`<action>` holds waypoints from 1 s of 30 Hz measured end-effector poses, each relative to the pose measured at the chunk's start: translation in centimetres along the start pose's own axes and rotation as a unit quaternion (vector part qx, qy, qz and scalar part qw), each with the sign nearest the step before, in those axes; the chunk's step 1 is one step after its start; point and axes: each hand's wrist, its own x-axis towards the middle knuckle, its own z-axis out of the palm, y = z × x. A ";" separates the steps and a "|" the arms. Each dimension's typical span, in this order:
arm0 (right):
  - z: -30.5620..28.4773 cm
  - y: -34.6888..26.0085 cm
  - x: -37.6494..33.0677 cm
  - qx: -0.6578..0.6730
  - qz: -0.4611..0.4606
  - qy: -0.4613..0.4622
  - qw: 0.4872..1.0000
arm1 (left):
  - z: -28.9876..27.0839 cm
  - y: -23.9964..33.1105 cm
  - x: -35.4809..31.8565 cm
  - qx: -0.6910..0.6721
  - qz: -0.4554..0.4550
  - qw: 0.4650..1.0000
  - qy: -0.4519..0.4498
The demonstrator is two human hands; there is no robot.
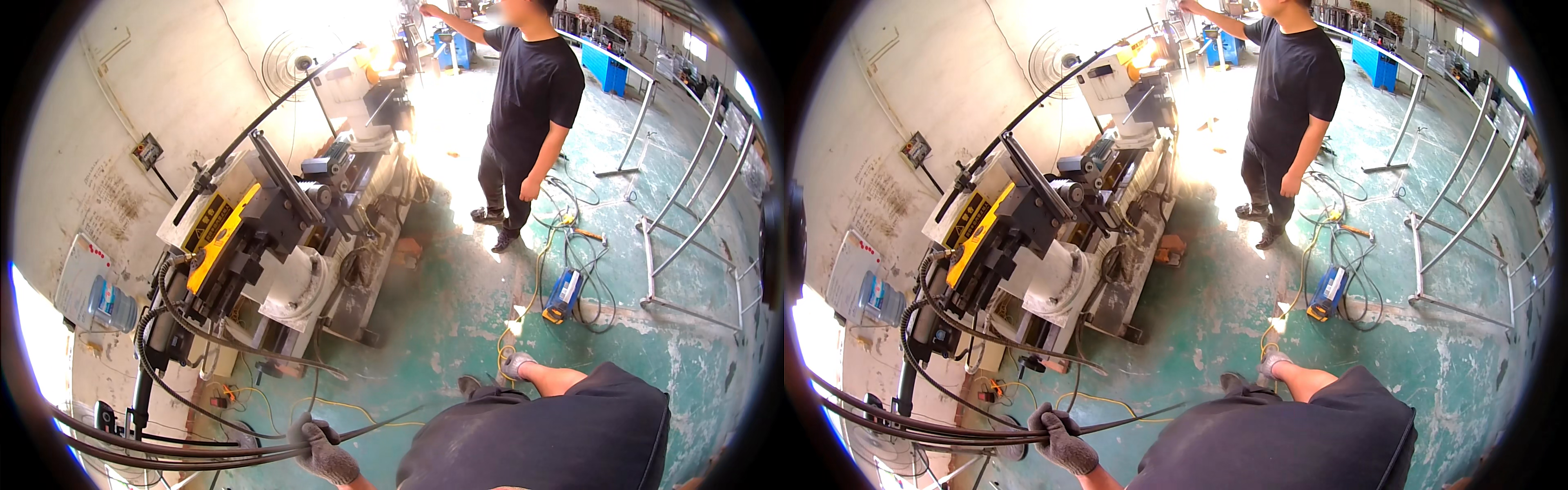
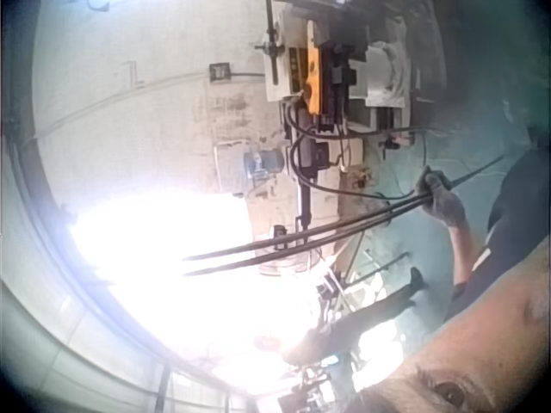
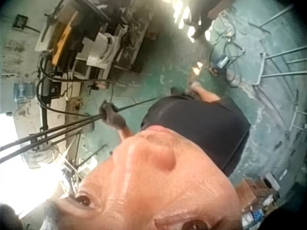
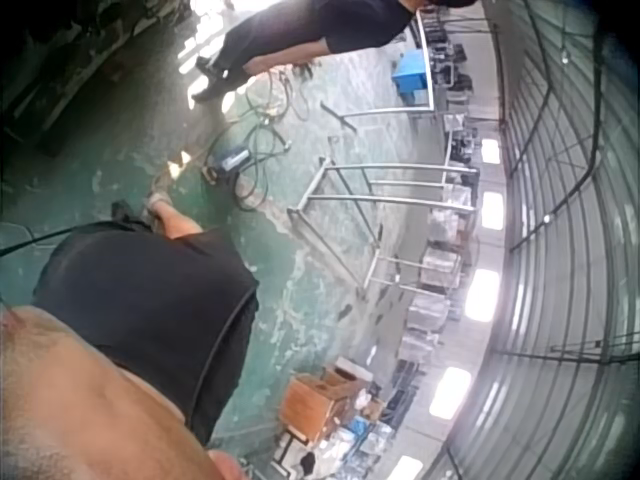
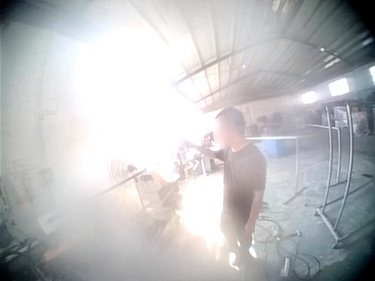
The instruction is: The person measures a metal rod with a tape measure and caliper while another person assists by holding the rod. The person then walks to collect several metal rods and returns to the machine area.
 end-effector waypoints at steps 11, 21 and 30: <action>-0.4 -0.1 0.3 -0.002 -0.001 -0.039 0.999 | -0.1 0.2 -0.1 0.005 -0.002 1.000 0.004; -0.8 -0.9 0.0 0.016 0.003 -0.031 0.999 | -0.3 -0.2 0.2 0.011 0.001 1.000 -0.001; -2.0 -1.8 -1.3 0.018 0.011 -0.045 0.999 | -0.5 -0.5 0.4 0.003 -0.005 1.000 -0.006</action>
